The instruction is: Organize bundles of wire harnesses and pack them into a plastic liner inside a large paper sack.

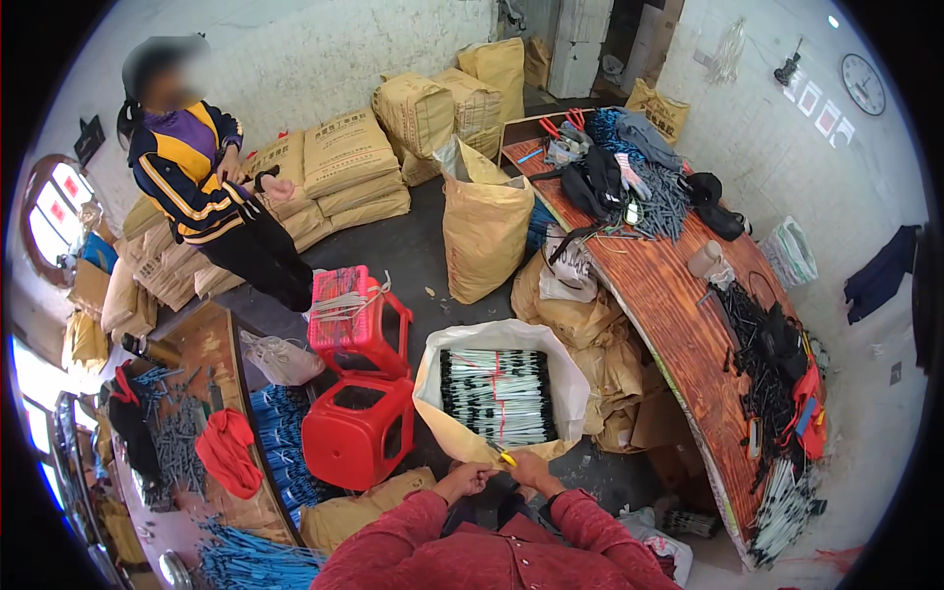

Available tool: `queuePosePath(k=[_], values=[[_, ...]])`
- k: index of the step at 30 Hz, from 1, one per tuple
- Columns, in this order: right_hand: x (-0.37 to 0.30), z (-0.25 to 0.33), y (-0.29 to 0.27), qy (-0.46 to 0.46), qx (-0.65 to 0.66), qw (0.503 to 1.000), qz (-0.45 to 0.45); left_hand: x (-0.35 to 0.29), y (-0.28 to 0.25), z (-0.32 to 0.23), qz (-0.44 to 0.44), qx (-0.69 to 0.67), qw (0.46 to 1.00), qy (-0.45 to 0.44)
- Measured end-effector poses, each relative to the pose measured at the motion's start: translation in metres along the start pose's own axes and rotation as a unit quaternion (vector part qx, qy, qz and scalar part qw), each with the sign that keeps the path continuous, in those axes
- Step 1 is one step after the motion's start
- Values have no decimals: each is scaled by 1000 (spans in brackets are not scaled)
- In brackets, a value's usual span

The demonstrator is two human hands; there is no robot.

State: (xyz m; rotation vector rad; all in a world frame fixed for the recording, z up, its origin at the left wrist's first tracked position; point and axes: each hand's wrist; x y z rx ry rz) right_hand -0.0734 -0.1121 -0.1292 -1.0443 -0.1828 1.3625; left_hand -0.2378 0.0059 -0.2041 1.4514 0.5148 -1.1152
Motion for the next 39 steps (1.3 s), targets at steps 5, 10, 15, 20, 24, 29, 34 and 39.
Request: queuePosePath(k=[5,10,15,20,24,29,34,39], values=[[5,-1,2,3,-22,1000,-4,-1,6,-2,-4,-37,998,49],[9,-5,0,-2,-15,1000,-3,-8,16,-5,-20,-72,996,40],[1,-2,-2,-14,-4,1000,-23,-11,11,2,-11,-52,997,48],[-7,2,-6,1,18,1000,-4,-10,6,4,11,3,999,31],[-11,2,-7,-7,32,999,0,-14,6,2,17,33,999,23],[-12,-2,-5,23,35,998,-37,-17,7,-1,25,36,999,19],[-13,8,-22,43,190,980,-51,-17,7,3,29,23,999,31],[2,27,-46,20,236,967,-89,21,-27,0,156,-127,979,-24]])
Point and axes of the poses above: each hand's wrist, its own x-axis towards the middle knuckle, its own y-axis out of the palm, z = x × y
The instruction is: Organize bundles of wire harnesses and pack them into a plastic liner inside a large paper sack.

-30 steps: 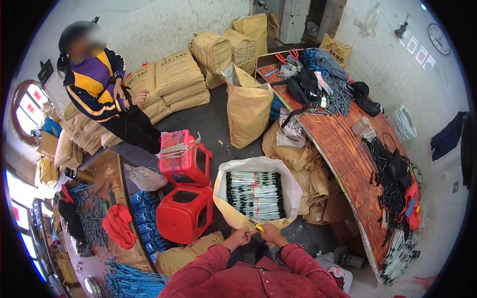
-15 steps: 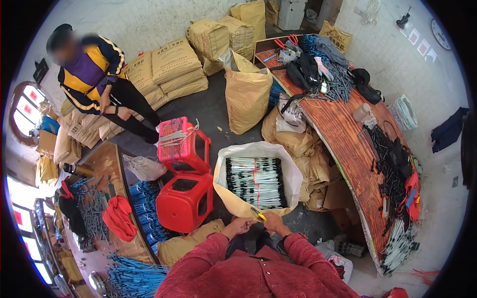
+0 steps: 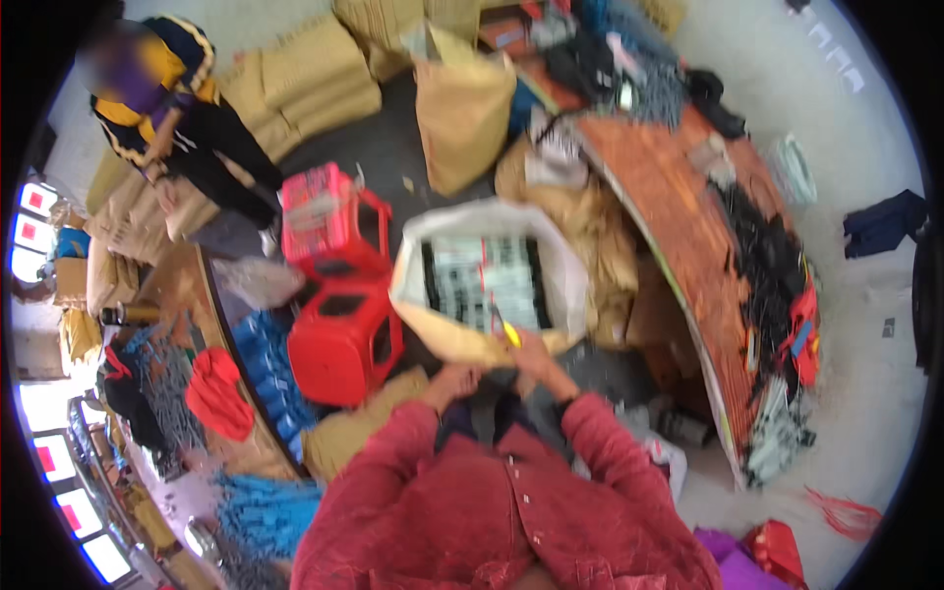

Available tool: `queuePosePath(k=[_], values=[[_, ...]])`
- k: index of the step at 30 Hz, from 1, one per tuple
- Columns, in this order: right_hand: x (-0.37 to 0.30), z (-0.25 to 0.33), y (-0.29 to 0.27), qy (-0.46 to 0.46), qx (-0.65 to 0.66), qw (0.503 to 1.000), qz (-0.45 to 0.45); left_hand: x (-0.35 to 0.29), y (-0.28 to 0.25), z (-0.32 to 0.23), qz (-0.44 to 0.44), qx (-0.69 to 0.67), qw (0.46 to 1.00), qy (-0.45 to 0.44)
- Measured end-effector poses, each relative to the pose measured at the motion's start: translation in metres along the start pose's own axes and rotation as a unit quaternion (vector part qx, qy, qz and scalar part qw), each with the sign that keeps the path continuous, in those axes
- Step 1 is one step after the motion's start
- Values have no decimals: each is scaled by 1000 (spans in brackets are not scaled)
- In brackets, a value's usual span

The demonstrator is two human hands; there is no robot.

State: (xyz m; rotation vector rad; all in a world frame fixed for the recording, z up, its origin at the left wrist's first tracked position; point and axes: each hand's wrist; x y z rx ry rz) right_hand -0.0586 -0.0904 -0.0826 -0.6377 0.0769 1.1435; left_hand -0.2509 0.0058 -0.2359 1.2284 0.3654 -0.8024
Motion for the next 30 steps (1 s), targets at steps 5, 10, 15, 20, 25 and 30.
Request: queuePosePath(k=[5,10,15,20,25,30], values=[[-36,5,-14,14,3,993,118,-16,40,-6,-98,151,981,65],[-64,2,-15,102,-153,963,195,-26,42,0,-101,152,980,81],[-82,4,-4,170,-181,948,199,-31,46,12,-131,165,972,105],[-73,3,2,200,-213,935,202,-30,44,12,-131,167,972,97],[-66,-8,8,203,-194,936,213,-27,44,12,-143,163,970,106],[-64,-16,13,199,-163,943,211,-27,48,11,-149,165,970,100]])
Point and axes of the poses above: each hand's wrist, its own x-axis towards the middle knuckle, its own y-axis out of the palm, z = x × y
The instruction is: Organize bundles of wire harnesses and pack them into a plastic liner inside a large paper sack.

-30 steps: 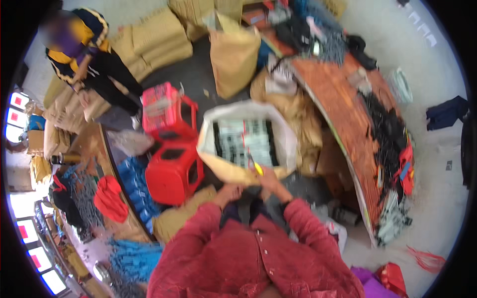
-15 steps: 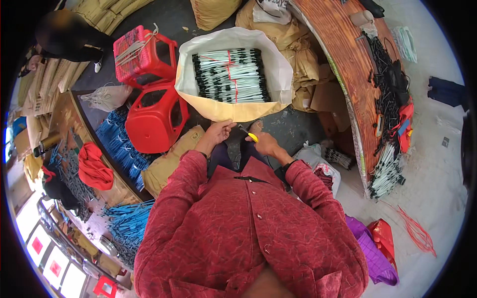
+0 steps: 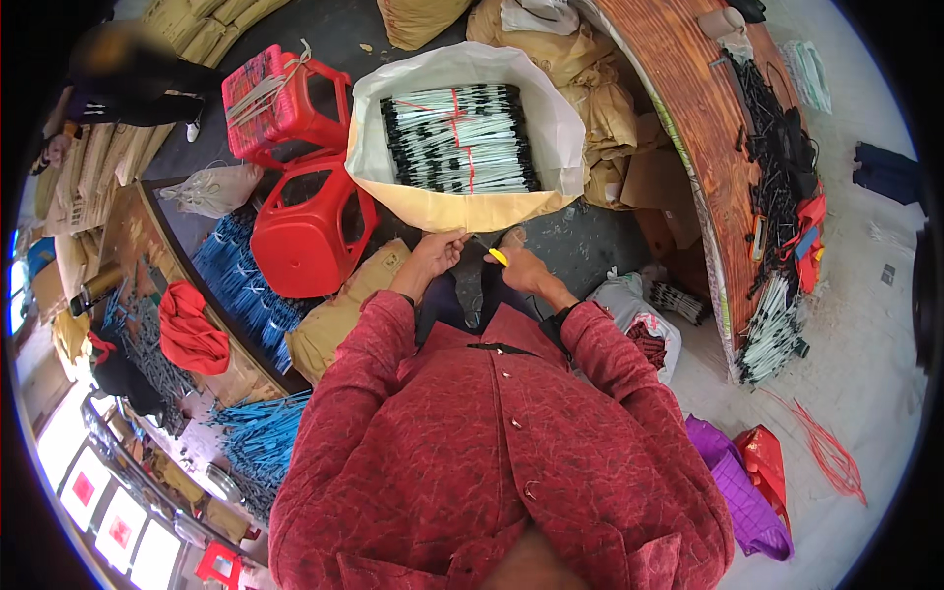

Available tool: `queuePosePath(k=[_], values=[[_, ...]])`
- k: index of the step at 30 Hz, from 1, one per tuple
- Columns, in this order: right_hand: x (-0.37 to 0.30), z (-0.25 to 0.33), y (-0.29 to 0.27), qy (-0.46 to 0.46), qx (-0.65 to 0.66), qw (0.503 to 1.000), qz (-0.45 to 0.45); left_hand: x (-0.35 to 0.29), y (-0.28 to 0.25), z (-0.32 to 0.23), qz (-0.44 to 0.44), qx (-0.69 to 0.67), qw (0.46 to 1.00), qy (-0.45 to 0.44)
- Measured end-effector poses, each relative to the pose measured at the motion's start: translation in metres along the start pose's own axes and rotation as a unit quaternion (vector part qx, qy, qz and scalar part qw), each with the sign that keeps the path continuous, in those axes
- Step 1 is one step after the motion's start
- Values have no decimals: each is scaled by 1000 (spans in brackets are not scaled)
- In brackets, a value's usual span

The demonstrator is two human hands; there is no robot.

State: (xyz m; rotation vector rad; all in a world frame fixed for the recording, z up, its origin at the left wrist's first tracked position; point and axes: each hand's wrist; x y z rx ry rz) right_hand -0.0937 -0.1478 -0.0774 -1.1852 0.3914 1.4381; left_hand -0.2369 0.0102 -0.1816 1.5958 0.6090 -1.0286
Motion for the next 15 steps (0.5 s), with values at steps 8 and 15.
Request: queuePosePath(k=[8,15], values=[[0,3,6,9,6,1000,-6,3,3,6,-52,51,995,63],[23,-10,16,10,-1,1000,17,2,3,12,-50,36,996,66]])
Point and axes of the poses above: each hand's wrist, its own x-axis towards the middle knuckle, its own y-axis out of the palm, z = x × y
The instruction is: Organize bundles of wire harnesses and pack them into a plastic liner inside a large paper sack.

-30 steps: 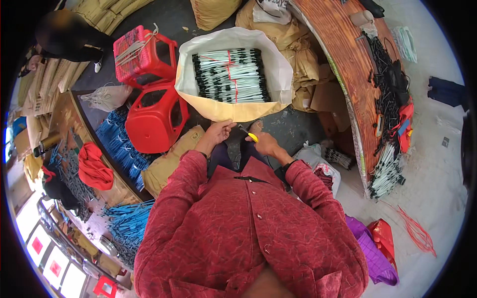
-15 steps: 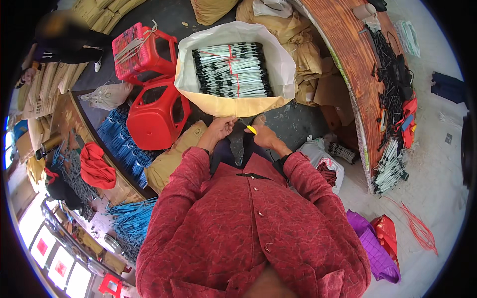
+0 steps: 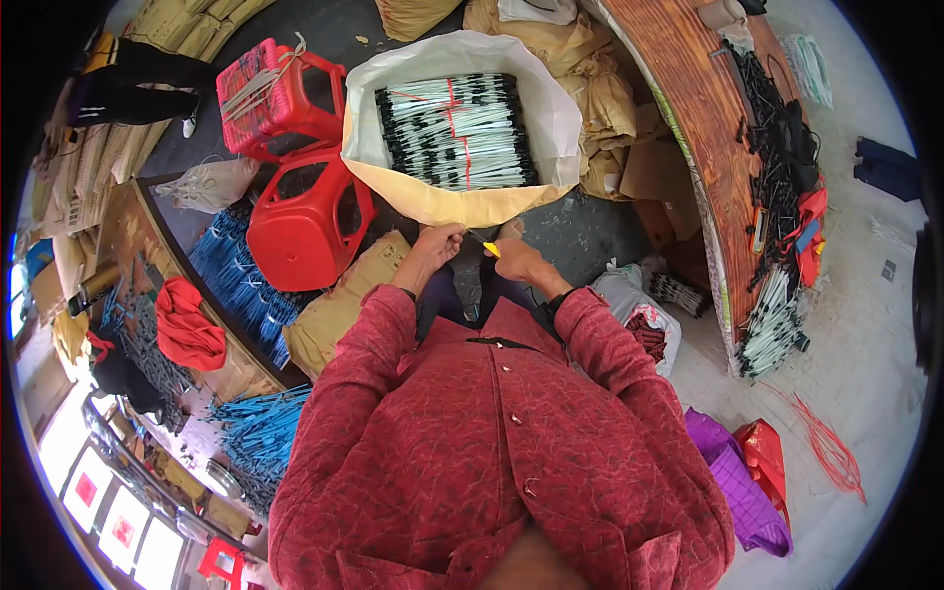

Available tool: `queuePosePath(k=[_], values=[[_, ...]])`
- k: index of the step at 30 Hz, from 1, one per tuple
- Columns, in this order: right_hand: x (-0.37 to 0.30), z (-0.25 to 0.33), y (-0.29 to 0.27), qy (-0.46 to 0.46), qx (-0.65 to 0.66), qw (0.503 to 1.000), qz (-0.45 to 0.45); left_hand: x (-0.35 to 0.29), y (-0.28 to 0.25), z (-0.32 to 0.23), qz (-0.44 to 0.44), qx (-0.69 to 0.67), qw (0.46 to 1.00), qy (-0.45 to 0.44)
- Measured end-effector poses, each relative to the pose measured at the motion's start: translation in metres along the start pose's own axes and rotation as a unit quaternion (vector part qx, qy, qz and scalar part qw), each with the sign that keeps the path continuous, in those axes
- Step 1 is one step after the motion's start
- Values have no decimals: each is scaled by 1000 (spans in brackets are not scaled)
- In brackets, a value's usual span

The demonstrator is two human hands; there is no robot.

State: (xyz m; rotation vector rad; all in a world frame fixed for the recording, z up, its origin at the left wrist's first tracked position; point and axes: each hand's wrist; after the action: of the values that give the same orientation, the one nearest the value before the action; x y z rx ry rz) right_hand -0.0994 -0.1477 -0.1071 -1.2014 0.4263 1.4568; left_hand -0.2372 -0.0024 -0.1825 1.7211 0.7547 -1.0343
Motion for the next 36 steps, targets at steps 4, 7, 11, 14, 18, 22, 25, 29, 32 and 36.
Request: queuePosePath(k=[4,7,11,14,18,22,25,29,32,36], values=[[-8,4,-4,-33,1,999,-14,-2,2,-2,-5,15,1000,2],[-7,-4,0,-68,78,995,-8,-2,2,-3,-11,26,1000,3],[-2,-5,2,-74,55,996,-3,-3,2,-2,-27,43,999,4],[2,-5,2,-45,119,991,34,-5,5,-1,-46,81,996,10],[-4,8,-1,-49,4,999,12,-7,7,0,-69,82,994,11],[1,10,-8,-13,60,995,75,-9,7,-1,-62,59,996,12],[5,4,-5,-15,106,991,78,-8,8,-5,-45,47,998,5],[-1,4,2,-65,11,997,-34,-8,9,-6,-49,45,998,14],[-8,5,3,-72,-111,985,-111,-6,9,-9,-44,39,998,16],[-18,7,-7,-79,-62,991,-93,-7,6,-8,-28,25,999,2]])
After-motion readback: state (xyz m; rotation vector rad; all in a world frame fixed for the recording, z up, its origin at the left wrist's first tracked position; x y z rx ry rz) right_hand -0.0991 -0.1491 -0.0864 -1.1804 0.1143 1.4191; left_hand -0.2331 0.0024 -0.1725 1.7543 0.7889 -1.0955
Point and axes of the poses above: each hand's wrist, its own x-axis towards the middle knuckle, its own y-axis out of the palm, z = x × y
